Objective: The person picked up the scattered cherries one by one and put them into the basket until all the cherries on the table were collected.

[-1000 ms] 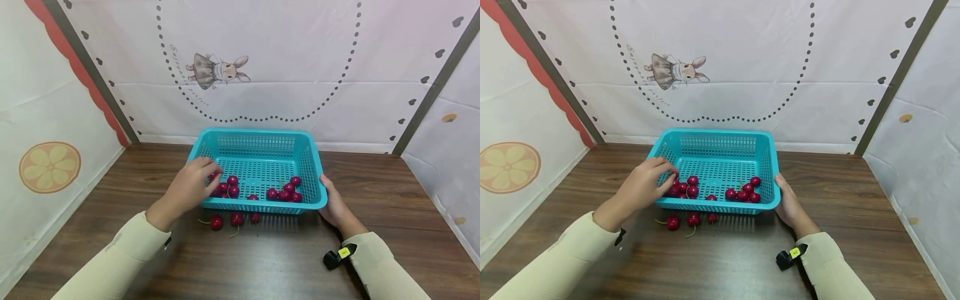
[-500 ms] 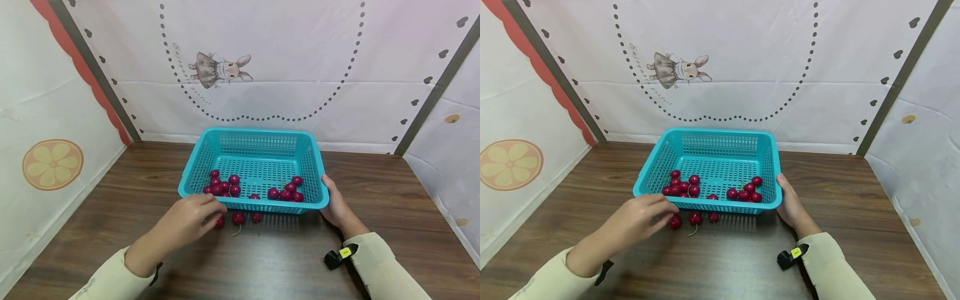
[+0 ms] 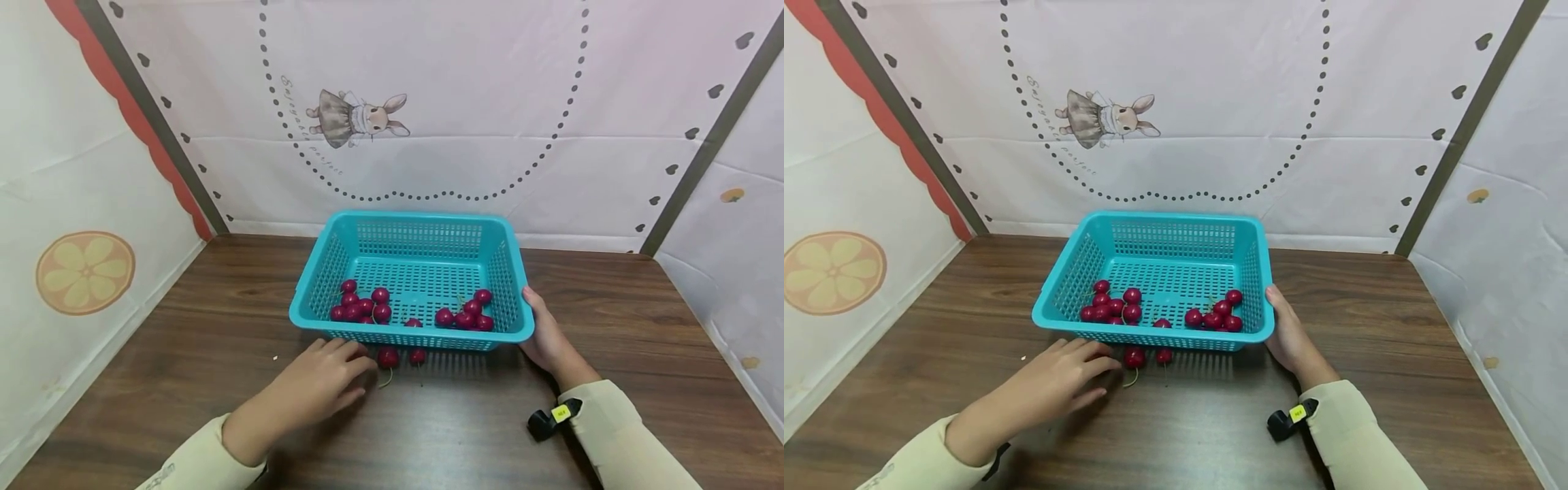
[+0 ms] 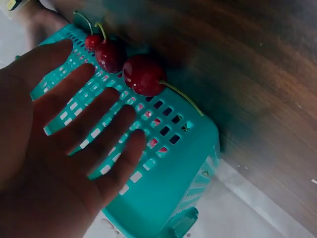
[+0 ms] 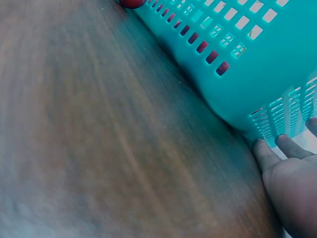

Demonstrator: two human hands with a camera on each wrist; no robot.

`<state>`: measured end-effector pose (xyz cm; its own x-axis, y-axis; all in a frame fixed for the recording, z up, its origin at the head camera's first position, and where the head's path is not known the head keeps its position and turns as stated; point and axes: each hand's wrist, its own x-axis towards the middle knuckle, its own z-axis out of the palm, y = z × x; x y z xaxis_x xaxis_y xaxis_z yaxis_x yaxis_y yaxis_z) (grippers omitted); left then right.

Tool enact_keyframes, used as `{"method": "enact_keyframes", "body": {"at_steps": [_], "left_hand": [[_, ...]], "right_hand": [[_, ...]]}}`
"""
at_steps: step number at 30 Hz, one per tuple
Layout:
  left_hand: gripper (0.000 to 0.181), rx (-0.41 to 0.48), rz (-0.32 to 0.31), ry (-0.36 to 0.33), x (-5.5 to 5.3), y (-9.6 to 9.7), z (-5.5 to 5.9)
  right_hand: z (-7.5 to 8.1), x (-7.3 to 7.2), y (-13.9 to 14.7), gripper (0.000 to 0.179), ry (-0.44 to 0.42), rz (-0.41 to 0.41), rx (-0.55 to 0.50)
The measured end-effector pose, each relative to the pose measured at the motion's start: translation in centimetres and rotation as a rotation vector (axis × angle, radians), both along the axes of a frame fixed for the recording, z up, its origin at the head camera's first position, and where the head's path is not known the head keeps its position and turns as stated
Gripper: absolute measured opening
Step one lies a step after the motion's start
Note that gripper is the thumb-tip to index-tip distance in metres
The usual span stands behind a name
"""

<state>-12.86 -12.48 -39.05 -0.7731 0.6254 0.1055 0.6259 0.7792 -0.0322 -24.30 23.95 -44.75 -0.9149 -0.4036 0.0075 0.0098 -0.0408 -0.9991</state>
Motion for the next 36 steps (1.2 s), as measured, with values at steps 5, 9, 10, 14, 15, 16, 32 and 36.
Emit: {"method": "enact_keyframes", "body": {"at_steps": [5, 9, 10, 14, 15, 16, 32, 36], "left_hand": [[0.038, -0.026, 0.062, 0.002, -0.3, -0.3, -0.3], [0.037, -0.029, 0.061, 0.012, -0.5, -0.4, -0.6], [0.037, -0.028, 0.058, 0.01, -0.6, -0.4, -0.7], [0.036, -0.026, 0.042, 0.004, -0.7, -0.2, -0.8], [0.036, -0.023, 0.038, 0.003, -0.7, -0.1, -0.8], [0.036, -0.018, 0.033, 0.003, -0.7, -0.1, -0.8], [0.03, 0.133, -0.061, -0.029, -0.9, 0.4, 0.1], [0.027, 0.188, -0.081, -0.07, -0.6, 0.6, 0.7]], "right_hand": [[0.0, 0.0, -0.4, 0.072, -0.006, 0.001, 0.01], [-0.1, 0.1, -0.5, 0.073, -0.008, -0.002, 0.013], [-0.1, 0.1, -0.5, 0.073, -0.008, -0.003, 0.015], [-0.2, 0.1, -0.4, 0.073, -0.005, -0.011, 0.011], [-0.2, 0.1, -0.4, 0.073, -0.004, -0.011, 0.01], [-0.2, 0.1, -0.4, 0.074, -0.003, -0.01, 0.01], [-0.2, 0.0, 0.0, 0.074, 0.003, -0.006, 0.015], [-0.2, 0.0, 0.1, 0.074, 0.007, 0.0, 0.015]]}}
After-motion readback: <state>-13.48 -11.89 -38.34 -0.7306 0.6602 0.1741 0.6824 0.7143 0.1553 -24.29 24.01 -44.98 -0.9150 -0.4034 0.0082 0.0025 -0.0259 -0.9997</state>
